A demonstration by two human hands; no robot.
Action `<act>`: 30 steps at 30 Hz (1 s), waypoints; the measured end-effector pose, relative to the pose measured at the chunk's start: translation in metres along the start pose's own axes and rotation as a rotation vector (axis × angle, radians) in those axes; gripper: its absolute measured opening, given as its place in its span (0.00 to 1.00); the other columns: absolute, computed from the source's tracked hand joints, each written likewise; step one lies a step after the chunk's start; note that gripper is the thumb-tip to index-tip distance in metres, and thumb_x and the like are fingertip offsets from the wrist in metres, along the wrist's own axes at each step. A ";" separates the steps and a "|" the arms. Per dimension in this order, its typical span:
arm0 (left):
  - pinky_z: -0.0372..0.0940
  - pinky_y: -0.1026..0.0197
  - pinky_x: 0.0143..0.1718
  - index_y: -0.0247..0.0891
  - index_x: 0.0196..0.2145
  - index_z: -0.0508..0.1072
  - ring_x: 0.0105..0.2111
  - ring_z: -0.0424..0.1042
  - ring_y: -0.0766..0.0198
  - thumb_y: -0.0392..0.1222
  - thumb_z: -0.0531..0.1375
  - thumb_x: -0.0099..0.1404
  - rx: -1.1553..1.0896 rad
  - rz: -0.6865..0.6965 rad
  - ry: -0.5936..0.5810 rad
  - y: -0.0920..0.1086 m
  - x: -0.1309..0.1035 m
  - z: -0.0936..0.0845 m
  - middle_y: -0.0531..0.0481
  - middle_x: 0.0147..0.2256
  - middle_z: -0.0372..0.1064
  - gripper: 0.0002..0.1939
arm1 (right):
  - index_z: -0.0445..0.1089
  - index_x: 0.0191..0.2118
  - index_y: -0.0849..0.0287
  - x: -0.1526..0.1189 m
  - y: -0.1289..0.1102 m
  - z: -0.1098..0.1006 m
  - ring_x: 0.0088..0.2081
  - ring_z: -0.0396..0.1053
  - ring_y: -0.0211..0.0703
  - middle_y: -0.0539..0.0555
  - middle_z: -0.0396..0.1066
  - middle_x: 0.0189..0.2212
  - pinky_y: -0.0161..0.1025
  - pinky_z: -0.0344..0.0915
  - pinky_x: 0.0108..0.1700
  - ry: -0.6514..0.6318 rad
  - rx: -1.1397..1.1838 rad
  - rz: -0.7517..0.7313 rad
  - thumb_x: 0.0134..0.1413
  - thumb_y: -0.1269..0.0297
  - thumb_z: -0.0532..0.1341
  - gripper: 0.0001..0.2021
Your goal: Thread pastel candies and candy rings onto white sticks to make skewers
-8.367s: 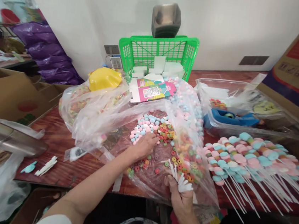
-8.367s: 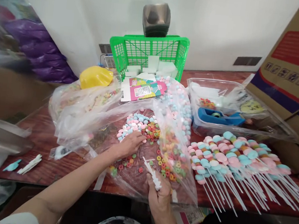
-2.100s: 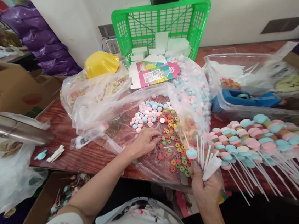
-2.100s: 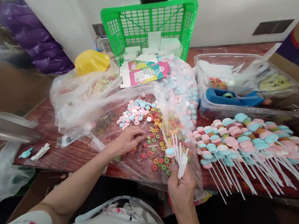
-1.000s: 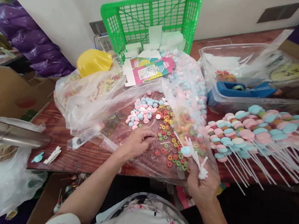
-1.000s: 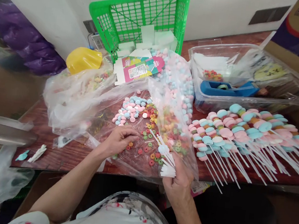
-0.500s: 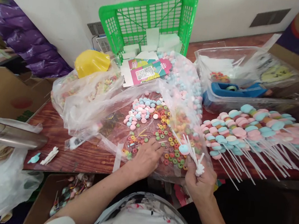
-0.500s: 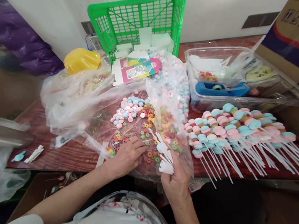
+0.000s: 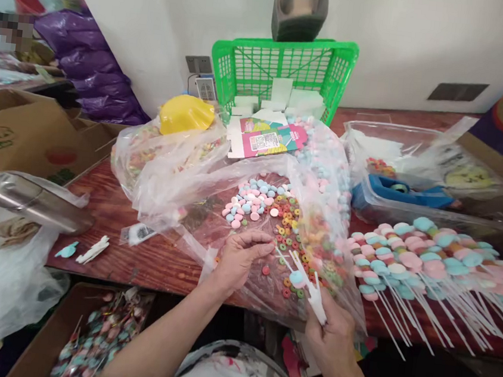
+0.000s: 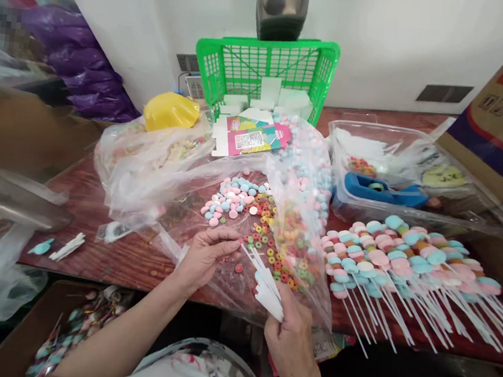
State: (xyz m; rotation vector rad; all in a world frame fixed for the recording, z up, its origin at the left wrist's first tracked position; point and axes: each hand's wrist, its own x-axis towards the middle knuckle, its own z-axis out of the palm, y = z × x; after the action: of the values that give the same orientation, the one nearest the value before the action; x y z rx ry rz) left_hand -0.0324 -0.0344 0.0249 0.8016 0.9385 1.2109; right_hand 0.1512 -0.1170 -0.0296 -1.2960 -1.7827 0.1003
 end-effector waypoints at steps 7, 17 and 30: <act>0.70 0.62 0.38 0.39 0.31 0.81 0.36 0.73 0.64 0.32 0.66 0.55 0.398 0.567 -0.039 -0.008 -0.006 -0.010 0.48 0.33 0.75 0.06 | 0.69 0.42 0.63 -0.001 -0.005 0.005 0.21 0.72 0.41 0.52 0.73 0.23 0.34 0.69 0.25 0.032 -0.066 0.018 0.54 0.76 0.52 0.13; 0.67 0.66 0.28 0.45 0.52 0.71 0.29 0.71 0.68 0.37 0.65 0.57 0.142 0.323 -0.090 -0.002 -0.009 -0.002 0.52 0.34 0.71 0.24 | 0.68 0.47 0.64 -0.014 0.003 0.017 0.25 0.74 0.44 0.57 0.77 0.29 0.38 0.71 0.29 0.124 -0.050 -0.070 0.54 0.76 0.54 0.15; 0.63 0.65 0.31 0.35 0.37 0.79 0.27 0.68 0.68 0.47 0.68 0.53 0.304 -0.062 -0.398 -0.003 -0.011 0.007 0.48 0.29 0.73 0.16 | 0.71 0.44 0.63 -0.014 0.011 0.018 0.28 0.76 0.47 0.56 0.76 0.26 0.38 0.71 0.29 0.190 0.019 -0.004 0.54 0.75 0.56 0.13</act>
State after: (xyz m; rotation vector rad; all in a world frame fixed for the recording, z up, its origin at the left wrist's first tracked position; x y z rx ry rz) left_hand -0.0258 -0.0458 0.0273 1.1961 0.8173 0.8212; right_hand 0.1478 -0.1156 -0.0544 -1.2452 -1.6192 -0.0080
